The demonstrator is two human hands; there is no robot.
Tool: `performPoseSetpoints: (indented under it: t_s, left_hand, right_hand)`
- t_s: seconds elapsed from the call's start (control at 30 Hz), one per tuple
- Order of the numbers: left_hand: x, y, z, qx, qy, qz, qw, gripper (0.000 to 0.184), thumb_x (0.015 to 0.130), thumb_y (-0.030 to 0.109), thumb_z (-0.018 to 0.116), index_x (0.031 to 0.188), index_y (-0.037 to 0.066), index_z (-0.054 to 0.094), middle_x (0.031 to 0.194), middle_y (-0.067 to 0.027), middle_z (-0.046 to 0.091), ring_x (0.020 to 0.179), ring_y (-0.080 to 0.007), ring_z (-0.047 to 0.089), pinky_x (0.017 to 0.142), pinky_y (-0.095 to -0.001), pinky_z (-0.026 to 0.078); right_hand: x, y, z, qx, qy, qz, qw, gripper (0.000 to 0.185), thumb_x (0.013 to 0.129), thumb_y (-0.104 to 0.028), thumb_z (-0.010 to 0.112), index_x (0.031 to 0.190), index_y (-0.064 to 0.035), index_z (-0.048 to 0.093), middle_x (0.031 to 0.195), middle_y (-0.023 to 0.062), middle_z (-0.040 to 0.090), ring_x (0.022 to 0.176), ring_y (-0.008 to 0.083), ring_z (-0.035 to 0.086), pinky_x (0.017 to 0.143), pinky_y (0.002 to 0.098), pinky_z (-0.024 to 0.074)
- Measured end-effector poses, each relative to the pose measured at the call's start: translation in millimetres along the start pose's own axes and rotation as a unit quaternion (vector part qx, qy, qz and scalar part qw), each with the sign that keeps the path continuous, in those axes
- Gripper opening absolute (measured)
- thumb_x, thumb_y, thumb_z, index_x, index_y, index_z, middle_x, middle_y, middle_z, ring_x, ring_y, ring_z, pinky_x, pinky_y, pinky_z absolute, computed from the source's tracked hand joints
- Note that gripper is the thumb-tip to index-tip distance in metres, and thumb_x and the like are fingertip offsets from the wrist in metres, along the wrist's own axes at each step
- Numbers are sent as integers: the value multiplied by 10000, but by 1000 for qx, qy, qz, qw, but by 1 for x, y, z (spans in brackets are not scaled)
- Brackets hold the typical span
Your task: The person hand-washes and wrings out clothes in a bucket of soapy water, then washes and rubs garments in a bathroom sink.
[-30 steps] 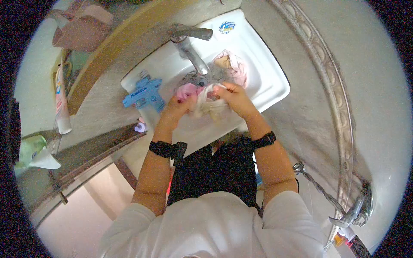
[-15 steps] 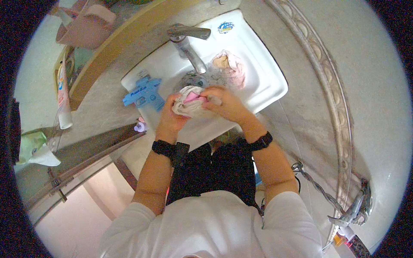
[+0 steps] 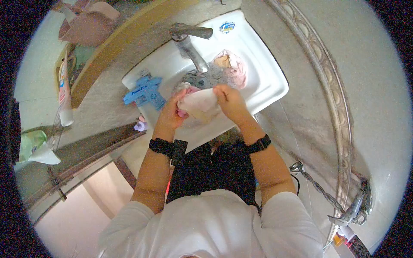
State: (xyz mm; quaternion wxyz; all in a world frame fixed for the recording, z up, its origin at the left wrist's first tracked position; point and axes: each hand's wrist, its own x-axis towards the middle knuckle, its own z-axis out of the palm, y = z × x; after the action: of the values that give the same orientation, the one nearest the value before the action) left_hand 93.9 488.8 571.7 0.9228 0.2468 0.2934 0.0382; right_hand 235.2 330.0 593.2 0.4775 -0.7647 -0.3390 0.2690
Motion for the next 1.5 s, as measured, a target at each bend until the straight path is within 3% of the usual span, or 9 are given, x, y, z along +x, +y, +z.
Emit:
performPoseSetpoints:
  t_s: [0.27, 0.53, 0.73, 0.87, 0.93, 1.03, 1.13, 1.23, 1.5]
  left_hand:
    - [-15, 15, 19, 70, 76, 18, 995, 271, 783, 275, 621, 992, 107, 588, 893, -29, 610, 690, -137, 602, 499, -236, 454]
    - [-24, 25, 11, 46, 87, 138, 986, 291, 744, 251, 671, 985, 112, 586, 935, -20, 609, 840, -165, 605, 696, -319, 488]
    - [-18, 24, -7, 262, 17, 134, 955, 292, 749, 179, 662, 995, 46, 578, 927, -73, 620, 850, -195, 612, 690, -329, 496]
    - [-17, 27, 3, 150, 54, 42, 986, 398, 739, 244, 690, 1006, -22, 560, 903, -122, 622, 839, -231, 612, 665, -312, 501]
    - [-10, 26, -1, 550, 230, 55, 801, 520, 697, 295, 735, 1031, -54, 542, 928, -139, 621, 852, -226, 608, 680, -286, 497]
    - [-16, 18, 13, 558, 170, 143, 799, 556, 656, 293, 773, 1055, -24, 550, 939, -131, 623, 869, -181, 599, 707, -277, 488]
    - [-2, 6, 15, 525, -32, 205, 825, 551, 639, 259, 790, 1065, 0, 556, 1001, -109, 609, 865, -154, 590, 720, -262, 482]
    - [0, 0, 23, 395, -13, 67, 916, 488, 649, 219, 779, 1043, 20, 571, 1025, -76, 587, 871, -143, 574, 731, -268, 478]
    - [-18, 10, 13, 6, -33, 97, 995, 375, 734, 120, 633, 1092, 54, 542, 1035, -44, 573, 986, -159, 535, 870, -310, 434]
  right_hand:
    - [17, 14, -18, 373, 62, 104, 920, 227, 947, -207, 398, 952, -24, 532, 878, 40, 582, 807, 114, 552, 757, 255, 444]
    - [20, -31, -42, -153, -269, 82, 948, 186, 865, -226, 577, 874, -50, 637, 793, -25, 592, 772, 69, 511, 742, 230, 423]
    - [27, -25, -45, 426, -87, 144, 889, 277, 894, -244, 527, 1030, -9, 581, 924, 31, 623, 851, 125, 572, 781, 252, 453]
    - [27, -25, -39, 502, -63, 152, 849, 313, 893, -231, 516, 1108, -4, 533, 982, 54, 608, 895, 145, 581, 798, 275, 470]
    - [25, -31, -36, 544, -57, 163, 821, 361, 879, -236, 529, 1154, -4, 502, 1024, 73, 592, 908, 154, 581, 800, 290, 476]
    - [22, -36, -35, 525, -72, 143, 836, 407, 859, -229, 551, 1194, -13, 471, 1061, 70, 575, 938, 152, 569, 820, 293, 467]
    - [19, -40, -28, 482, -100, 119, 862, 436, 840, -204, 567, 1221, -25, 451, 1063, 55, 570, 961, 151, 556, 840, 296, 452]
    - [20, -45, -19, 499, -109, 136, 849, 442, 823, -177, 584, 1221, -32, 456, 1075, 42, 562, 972, 151, 547, 848, 293, 440]
    - [21, -14, -46, 426, -87, 147, 888, 427, 824, -100, 559, 1230, -33, 444, 1113, 88, 552, 974, 180, 562, 828, 300, 465]
